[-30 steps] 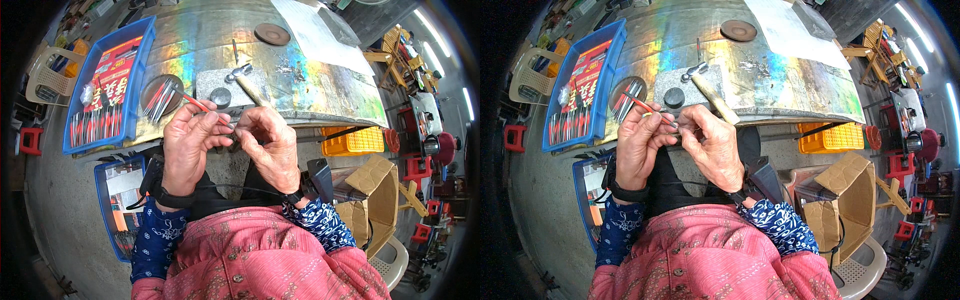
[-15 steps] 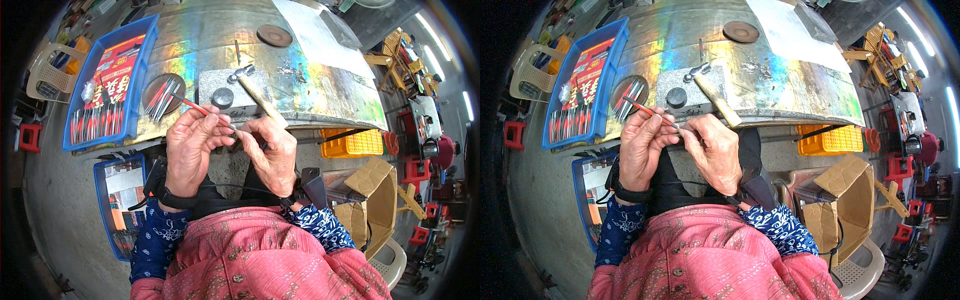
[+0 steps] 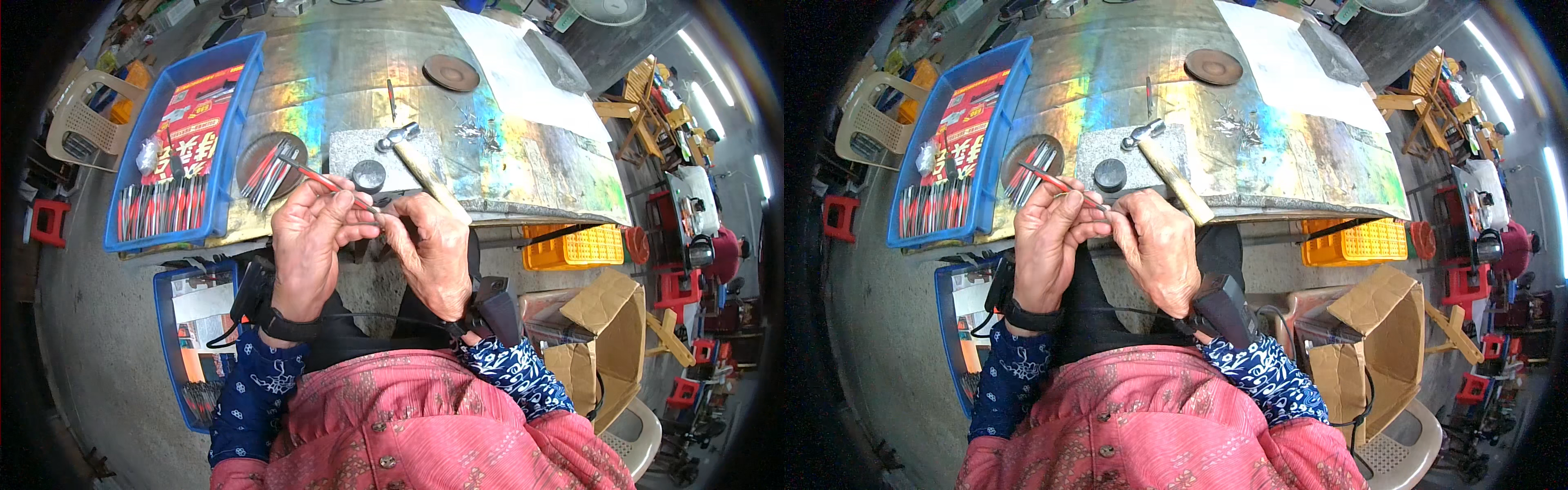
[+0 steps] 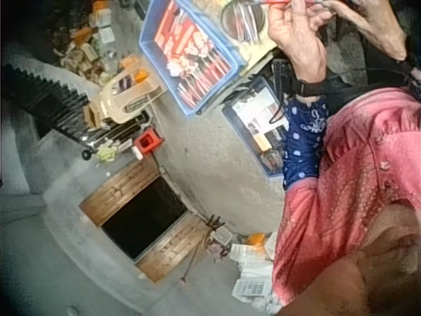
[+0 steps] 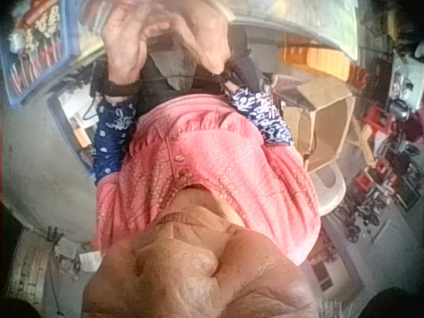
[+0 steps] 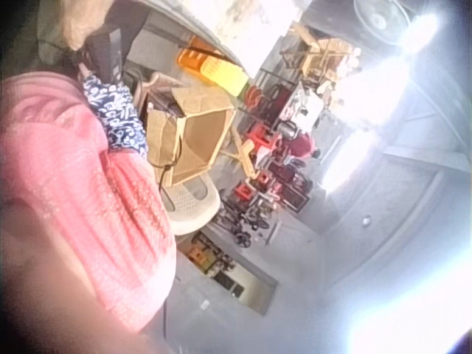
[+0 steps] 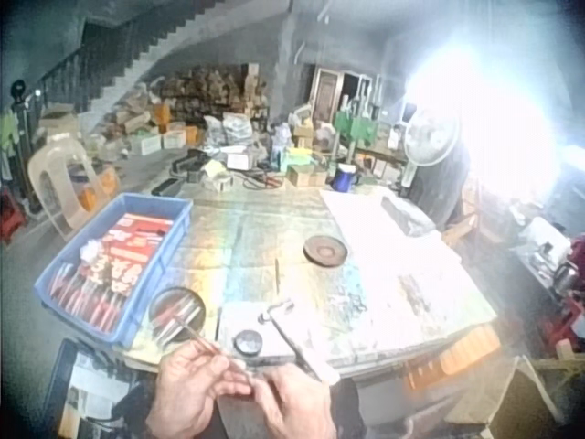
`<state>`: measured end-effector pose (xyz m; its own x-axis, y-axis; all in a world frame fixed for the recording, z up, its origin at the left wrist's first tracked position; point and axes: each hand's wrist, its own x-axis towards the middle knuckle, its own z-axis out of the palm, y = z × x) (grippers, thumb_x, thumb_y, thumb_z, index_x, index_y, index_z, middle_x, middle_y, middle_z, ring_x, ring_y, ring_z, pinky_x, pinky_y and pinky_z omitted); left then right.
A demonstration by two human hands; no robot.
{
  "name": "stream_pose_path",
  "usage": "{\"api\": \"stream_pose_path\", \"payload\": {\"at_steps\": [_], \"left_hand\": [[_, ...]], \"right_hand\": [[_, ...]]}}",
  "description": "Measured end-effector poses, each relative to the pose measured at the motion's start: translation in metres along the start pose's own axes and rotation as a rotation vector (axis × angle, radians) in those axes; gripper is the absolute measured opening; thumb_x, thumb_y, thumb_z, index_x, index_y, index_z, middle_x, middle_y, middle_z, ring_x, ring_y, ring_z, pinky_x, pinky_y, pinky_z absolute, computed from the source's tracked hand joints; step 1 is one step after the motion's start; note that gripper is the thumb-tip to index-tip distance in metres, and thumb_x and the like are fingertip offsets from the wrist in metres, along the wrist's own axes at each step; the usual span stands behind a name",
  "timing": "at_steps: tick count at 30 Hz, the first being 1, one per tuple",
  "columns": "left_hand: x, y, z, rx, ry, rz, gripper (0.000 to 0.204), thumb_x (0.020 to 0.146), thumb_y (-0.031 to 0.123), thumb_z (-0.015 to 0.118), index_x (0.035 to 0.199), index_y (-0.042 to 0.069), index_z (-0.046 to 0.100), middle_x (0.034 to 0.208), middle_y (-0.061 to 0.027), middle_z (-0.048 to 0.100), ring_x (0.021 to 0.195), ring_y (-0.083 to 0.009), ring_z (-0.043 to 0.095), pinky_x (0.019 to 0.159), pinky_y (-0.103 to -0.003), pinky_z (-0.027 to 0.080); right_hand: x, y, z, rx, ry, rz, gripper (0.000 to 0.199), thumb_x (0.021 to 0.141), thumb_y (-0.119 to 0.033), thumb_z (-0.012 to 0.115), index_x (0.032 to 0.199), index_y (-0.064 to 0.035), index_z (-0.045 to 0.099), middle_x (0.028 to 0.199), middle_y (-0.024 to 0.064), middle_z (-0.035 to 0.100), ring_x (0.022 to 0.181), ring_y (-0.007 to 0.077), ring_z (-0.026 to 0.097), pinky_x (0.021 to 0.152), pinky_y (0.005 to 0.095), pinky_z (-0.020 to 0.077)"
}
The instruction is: The person repeatedly picks small metal rods from a blue tray, places them on a metal block, and strikes them with a hammer. Finished rods are set aside on the table. The person continues this cycle throughout the clip.
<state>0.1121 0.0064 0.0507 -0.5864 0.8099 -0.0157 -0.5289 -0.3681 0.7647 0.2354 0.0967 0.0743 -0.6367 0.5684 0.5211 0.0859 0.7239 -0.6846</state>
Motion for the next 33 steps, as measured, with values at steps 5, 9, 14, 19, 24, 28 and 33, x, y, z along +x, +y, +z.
{"api": "stream_pose_path", "payload": {"at_steps": [5, 9, 14, 19, 24, 28, 33], "left_hand": [[0.019, 0.004, -0.008, 0.069, -0.018, 0.051, 0.014, 0.097, 0.007, 0.055, 0.109, 0.000, 0.055, 0.093, -0.0150, 0.066, 0.078, -0.0193, 0.069, 0.067, -0.030, 0.061], [0.037, 0.006, -0.012, 0.247, -0.012, 0.138, 0.012, 0.096, 0.005, 0.056, 0.106, -0.001, 0.057, 0.090, -0.0130, 0.066, 0.074, -0.0159, 0.067, 0.064, -0.026, 0.059], [0.048, 0.001, -0.008, 0.418, -0.015, 0.241, 0.008, 0.092, 0.000, 0.059, 0.099, -0.003, 0.060, 0.084, -0.0087, 0.067, 0.070, -0.0102, 0.065, 0.058, -0.020, 0.054], [0.049, -0.004, -0.005, 0.470, 0.002, 0.268, 0.007, 0.091, -0.001, 0.060, 0.097, -0.003, 0.062, 0.082, -0.0065, 0.067, 0.069, -0.0086, 0.064, 0.058, -0.019, 0.051], [0.050, -0.004, -0.005, 0.472, 0.007, 0.270, 0.007, 0.091, -0.001, 0.060, 0.097, -0.002, 0.062, 0.082, -0.0057, 0.067, 0.069, -0.0082, 0.063, 0.059, -0.019, 0.051], [0.051, -0.005, -0.005, 0.505, 0.013, 0.282, 0.007, 0.090, -0.001, 0.060, 0.097, -0.002, 0.062, 0.082, -0.0056, 0.067, 0.069, -0.0077, 0.063, 0.059, -0.019, 0.051], [0.051, -0.008, -0.005, 0.563, 0.013, 0.319, 0.009, 0.090, 0.001, 0.061, 0.099, -0.002, 0.063, 0.084, -0.0052, 0.068, 0.070, -0.0072, 0.063, 0.059, -0.019, 0.052]], "right_hand": [[0.005, 0.012, -0.013, -0.163, 0.017, -0.041, 0.010, 0.081, -0.004, 0.072, 0.087, -0.0010, 0.063, 0.074, 0.0114, 0.059, 0.061, 0.0239, 0.057, 0.057, 0.0322, 0.0461], [0.009, 0.028, -0.028, -0.496, 0.028, -0.114, 0.017, 0.078, -0.004, 0.072, 0.093, -0.0029, 0.063, 0.082, 0.0114, 0.060, 0.076, 0.0291, 0.059, 0.068, 0.0370, 0.0477], [0.005, 0.045, -0.035, -0.653, -0.079, -0.061, 0.032, 0.080, -0.009, 0.071, 0.109, -0.0049, 0.059, 0.099, 0.0141, 0.057, 0.085, 0.0340, 0.058, 0.072, 0.0399, 0.0485], [0.000, 0.050, -0.032, -0.553, -0.113, 0.062, 0.036, 0.081, -0.008, 0.070, 0.114, -0.0043, 0.057, 0.098, 0.0170, 0.056, 0.086, 0.0382, 0.060, 0.072, 0.0423, 0.0493], [-0.001, 0.052, -0.030, -0.535, -0.125, 0.084, 0.039, 0.081, -0.007, 0.070, 0.117, -0.0047, 0.055, 0.097, 0.0181, 0.056, 0.086, 0.0385, 0.060, 0.072, 0.0424, 0.0495], [-0.001, 0.052, -0.030, -0.516, -0.130, 0.094, 0.041, 0.081, -0.006, 0.069, 0.118, -0.0046, 0.054, 0.097, 0.0180, 0.057, 0.086, 0.0387, 0.060, 0.072, 0.0427, 0.0495], [-0.001, 0.052, -0.029, -0.510, -0.133, 0.096, 0.041, 0.080, -0.006, 0.069, 0.118, -0.0047, 0.054, 0.098, 0.0181, 0.057, 0.086, 0.0387, 0.060, 0.073, 0.0431, 0.0494]]}}
